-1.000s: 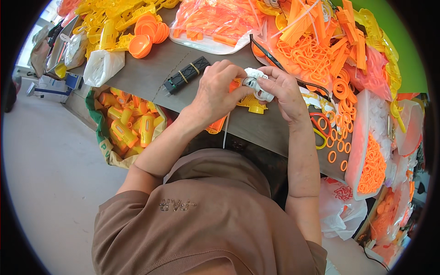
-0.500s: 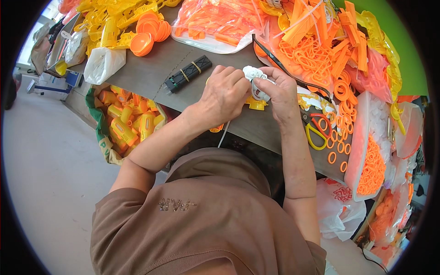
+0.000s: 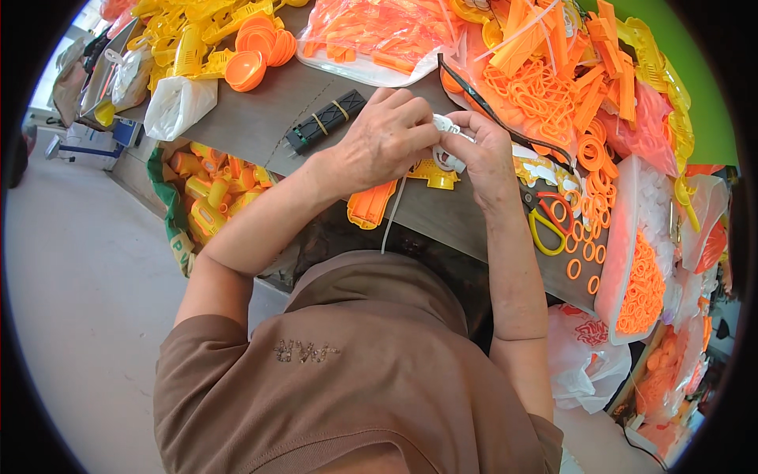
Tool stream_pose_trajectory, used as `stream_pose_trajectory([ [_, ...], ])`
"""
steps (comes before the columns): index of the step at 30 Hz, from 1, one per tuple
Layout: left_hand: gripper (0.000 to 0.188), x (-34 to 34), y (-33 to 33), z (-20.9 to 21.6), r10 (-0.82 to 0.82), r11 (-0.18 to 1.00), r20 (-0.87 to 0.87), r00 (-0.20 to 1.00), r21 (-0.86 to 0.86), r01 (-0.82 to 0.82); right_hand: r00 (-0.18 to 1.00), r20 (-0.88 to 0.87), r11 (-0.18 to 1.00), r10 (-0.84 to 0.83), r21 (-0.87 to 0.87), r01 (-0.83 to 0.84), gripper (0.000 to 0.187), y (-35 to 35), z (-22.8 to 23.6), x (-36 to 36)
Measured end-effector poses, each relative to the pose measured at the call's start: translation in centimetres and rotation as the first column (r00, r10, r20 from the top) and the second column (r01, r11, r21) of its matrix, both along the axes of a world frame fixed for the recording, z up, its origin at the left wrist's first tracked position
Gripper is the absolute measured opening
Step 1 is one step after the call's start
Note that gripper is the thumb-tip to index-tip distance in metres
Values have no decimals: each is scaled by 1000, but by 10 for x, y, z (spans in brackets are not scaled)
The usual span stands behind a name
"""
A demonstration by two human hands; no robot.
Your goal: Assembling the internal and external components of a plastic toy gun.
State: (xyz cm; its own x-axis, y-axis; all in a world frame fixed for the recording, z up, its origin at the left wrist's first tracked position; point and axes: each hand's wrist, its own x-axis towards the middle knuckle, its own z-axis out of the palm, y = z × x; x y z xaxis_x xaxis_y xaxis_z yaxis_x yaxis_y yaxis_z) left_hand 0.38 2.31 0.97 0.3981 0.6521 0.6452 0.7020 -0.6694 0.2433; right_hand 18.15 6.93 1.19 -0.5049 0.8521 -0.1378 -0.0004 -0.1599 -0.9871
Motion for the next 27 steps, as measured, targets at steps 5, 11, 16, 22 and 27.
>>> stream_pose_trajectory([
  [5, 39, 5, 4, 6, -48, 999, 0, 999, -8, 48, 996, 79, 989, 39, 136, -49, 27, 0, 3, -3],
  [11, 45, -3, -1, 3, -8, 1000, 4, 1000, -27, 9, 995, 43, 995, 94, 10, -95, 45, -5, 21, 7],
  [16, 50, -5, -5, -6, 15, 998, 165, 986, -64, -4, 909, 405, 799, 101, 511, -317, 72, -6, 7, 38],
  [22, 46, -5, -9, -8, 6, 999, 178, 984, -52, 3, 815, 577, 623, 44, 622, -474, 84, -12, -11, 31],
  [27, 45, -5, -8, -1, -82, 995, 43, 996, 68, 79, 839, 535, 628, 104, 618, -472, 75, -5, 9, 30],
])
